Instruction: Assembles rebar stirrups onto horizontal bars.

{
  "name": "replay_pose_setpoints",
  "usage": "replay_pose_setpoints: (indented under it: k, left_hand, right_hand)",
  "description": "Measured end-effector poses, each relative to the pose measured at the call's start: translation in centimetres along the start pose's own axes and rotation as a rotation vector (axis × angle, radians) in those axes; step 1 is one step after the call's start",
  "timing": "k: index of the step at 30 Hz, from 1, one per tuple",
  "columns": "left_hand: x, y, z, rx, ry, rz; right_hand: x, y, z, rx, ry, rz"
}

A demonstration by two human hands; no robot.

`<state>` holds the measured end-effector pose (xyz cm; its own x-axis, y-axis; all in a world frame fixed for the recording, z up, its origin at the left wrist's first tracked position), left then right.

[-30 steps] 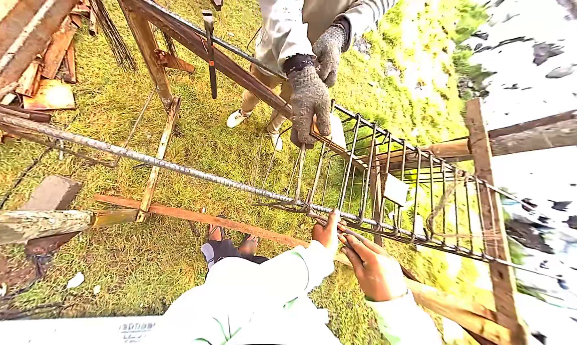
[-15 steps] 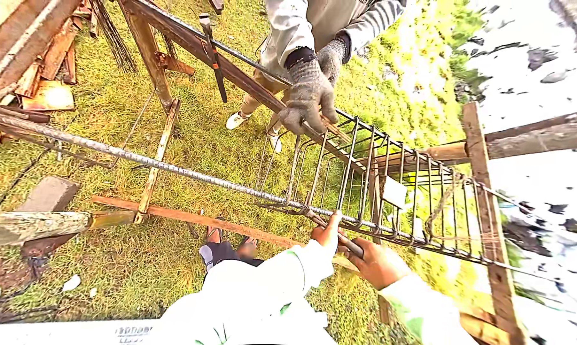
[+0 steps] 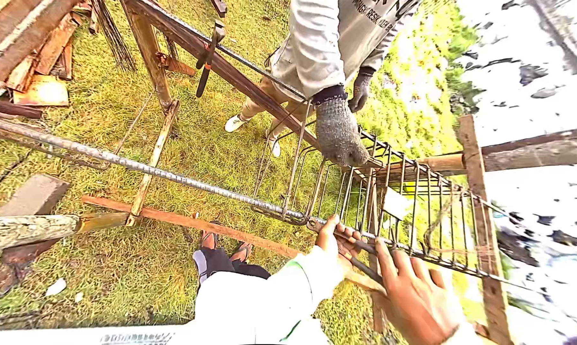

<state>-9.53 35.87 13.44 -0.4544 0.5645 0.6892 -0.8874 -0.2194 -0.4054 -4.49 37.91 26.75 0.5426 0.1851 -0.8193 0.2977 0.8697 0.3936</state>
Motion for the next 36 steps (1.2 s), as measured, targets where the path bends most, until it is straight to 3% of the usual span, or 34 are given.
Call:
replay_pose_setpoints:
  k: [2, 3, 6, 9, 10, 12, 14, 17, 19, 20, 25, 27, 28, 30, 33, 36]
  left_hand:
    - [0.8, 0.1, 0.6, -0.012, 0.041, 0.072]
    - [1.2, 0.2, 0.8, -0.016, 0.042, 0.098]
    - [2.1, 1.0, 0.9, 0.008, -0.007, 0.098]
    - [2.1, 1.6, 0.7, 0.007, -0.070, 0.076]
    - [1.9, 1.6, 0.7, 0.002, -0.075, 0.081]
    - [1.0, 1.3, 0.7, 0.004, -0.061, 0.055]
    - [-0.5, 0.6, 0.9, 0.013, -0.087, -0.048]
    - [-1.5, 0.1, 0.9, -0.039, -0.173, -0.098]
    - [-1.8, 0.2, 1.1, -0.070, -0.123, -0.067]
    - [-1.8, 0.3, 1.3, -0.077, -0.096, -0.065]
    - [-1.1, 0.5, 2.0, -0.082, 0.001, -0.060]
    - [-0.8, 0.4, 2.3, -0.081, 0.038, -0.078]
    - [-0.7, 0.4, 2.3, -0.072, 0.051, -0.077]
    - [-0.2, 0.4, 2.4, -0.050, 0.059, -0.042]
    - [0.8, 0.9, 3.1, -0.032, 0.021, 0.030]
    - [0.3, 1.0, 2.9, -0.002, 0.014, -0.037]
  right_hand:
    - [-1.3, -0.3, -0.1, -0.102, 0.328, 0.242]
    - [-1.9, -0.1, -1.0, -0.171, 0.395, 0.290]
    - [-4.0, 0.2, -4.0, -0.343, 0.404, 0.373]
    - [-5.2, 0.6, -6.8, -0.420, 0.286, 0.357]
    - [-5.2, 0.8, -7.5, -0.369, 0.143, 0.295]
    - [-4.1, 1.1, -7.9, -0.095, -0.430, 0.080]
    - [-1.1, 1.3, -6.5, 0.148, -0.886, -0.351]
    - [4.7, 0.3, -1.8, 0.381, -1.160, -1.255]
    - [6.5, -0.4, 0.0, 0.434, -1.064, -1.386]
    - [6.3, -0.5, 0.1, 0.400, -0.936, -1.295]
    - [-1.4, -4.2, 2.6, 0.033, -0.005, -0.070]
    - [-1.7, -5.2, 2.5, 0.047, 0.197, 0.221]
    - [-1.6, -5.0, 1.7, 0.052, 0.197, 0.274]
    - [-1.9, -3.8, -0.2, 0.018, 0.055, 0.214]
    - [-3.3, -1.8, -4.0, 0.096, -0.594, -0.091]
    - [-3.3, -1.4, -5.7, 0.156, -0.916, -0.407]
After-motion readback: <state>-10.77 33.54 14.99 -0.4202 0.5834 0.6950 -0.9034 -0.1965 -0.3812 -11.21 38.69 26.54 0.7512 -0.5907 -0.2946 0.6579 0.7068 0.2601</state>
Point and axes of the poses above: each hand's wrist, its own z-axis away from the middle knuckle, its own x-axis out of the palm, y = z × x, the point moved 7 cm from there along -z, towards the middle knuckle, and after that the axes turned 4 degrees about -x, right-handed, at the moved point
